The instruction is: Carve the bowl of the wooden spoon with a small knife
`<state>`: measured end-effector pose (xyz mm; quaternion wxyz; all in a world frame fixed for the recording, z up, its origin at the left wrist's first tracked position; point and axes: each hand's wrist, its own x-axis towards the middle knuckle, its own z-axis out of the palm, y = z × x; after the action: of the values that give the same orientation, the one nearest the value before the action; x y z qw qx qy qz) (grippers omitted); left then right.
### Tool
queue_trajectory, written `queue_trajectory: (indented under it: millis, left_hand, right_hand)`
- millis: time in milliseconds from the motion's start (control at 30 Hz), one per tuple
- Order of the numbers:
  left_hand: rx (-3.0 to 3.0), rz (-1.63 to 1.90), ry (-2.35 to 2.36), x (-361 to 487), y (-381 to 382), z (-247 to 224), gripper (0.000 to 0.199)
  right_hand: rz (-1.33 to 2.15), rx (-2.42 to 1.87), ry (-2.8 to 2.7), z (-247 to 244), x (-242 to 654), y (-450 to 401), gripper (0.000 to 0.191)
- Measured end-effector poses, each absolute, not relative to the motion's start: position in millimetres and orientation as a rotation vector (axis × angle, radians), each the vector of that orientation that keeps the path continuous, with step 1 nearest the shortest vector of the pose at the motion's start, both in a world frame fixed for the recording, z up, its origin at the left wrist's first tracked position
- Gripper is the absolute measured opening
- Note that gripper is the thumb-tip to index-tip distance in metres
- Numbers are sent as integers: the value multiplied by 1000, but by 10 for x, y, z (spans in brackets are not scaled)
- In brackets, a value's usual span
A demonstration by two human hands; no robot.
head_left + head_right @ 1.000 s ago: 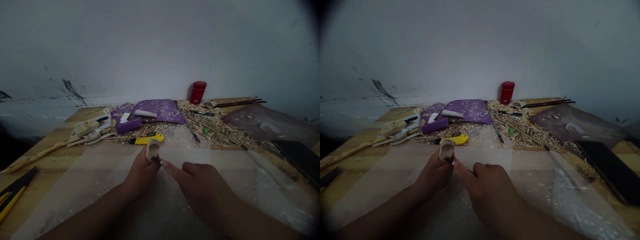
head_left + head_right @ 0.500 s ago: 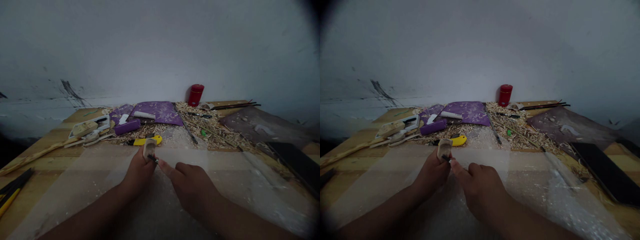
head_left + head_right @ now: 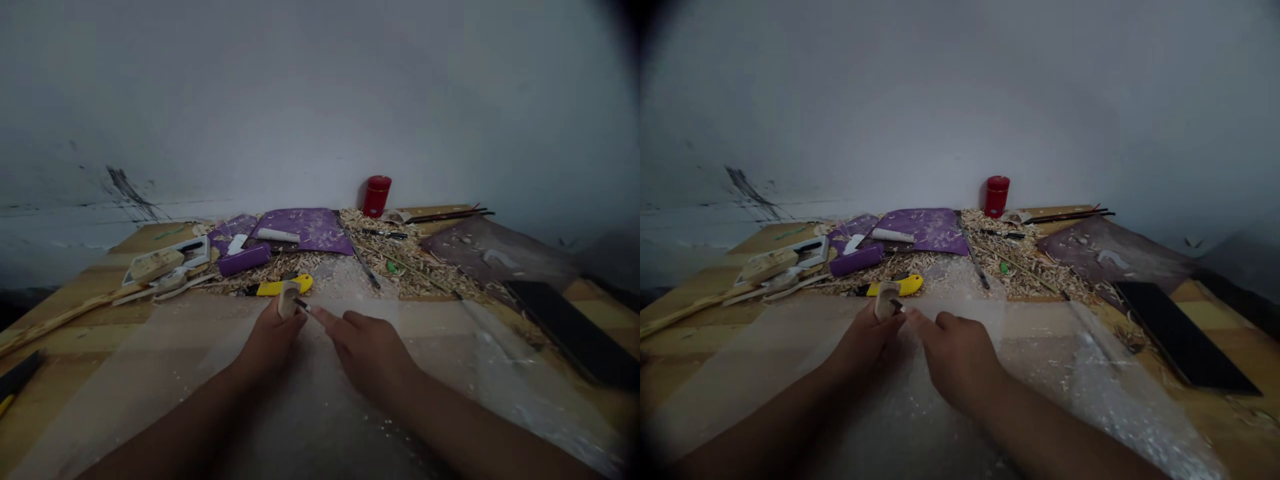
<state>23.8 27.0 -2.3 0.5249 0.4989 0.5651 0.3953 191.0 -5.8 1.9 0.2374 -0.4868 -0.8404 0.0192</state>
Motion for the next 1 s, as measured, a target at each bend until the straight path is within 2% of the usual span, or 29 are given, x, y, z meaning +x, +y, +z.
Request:
queue_trajectory:
  millis: [267, 433, 600, 833, 1000]
  left_hand:
    - [1116, 917, 1293, 211, 301, -103, 20]
    - [1127, 962, 1234, 202, 321, -139, 26]
    - [1121, 1014, 1214, 171, 398, -149, 26]
    - [1130, 1052, 1197, 169, 447, -178, 20]
    - [1040, 1154, 1169, 174, 469, -155, 18]
  right_hand:
    - [27, -1388, -2081, 236, 2303, 174, 37]
    - [130, -1388, -2185, 219, 2455, 327, 34]
    - [382, -1394, -2368, 103, 2540, 470, 24]
    - [660, -1534, -2200, 34, 2744, 434, 27]
    - [1197, -1399, -2064, 6, 2549, -8, 23]
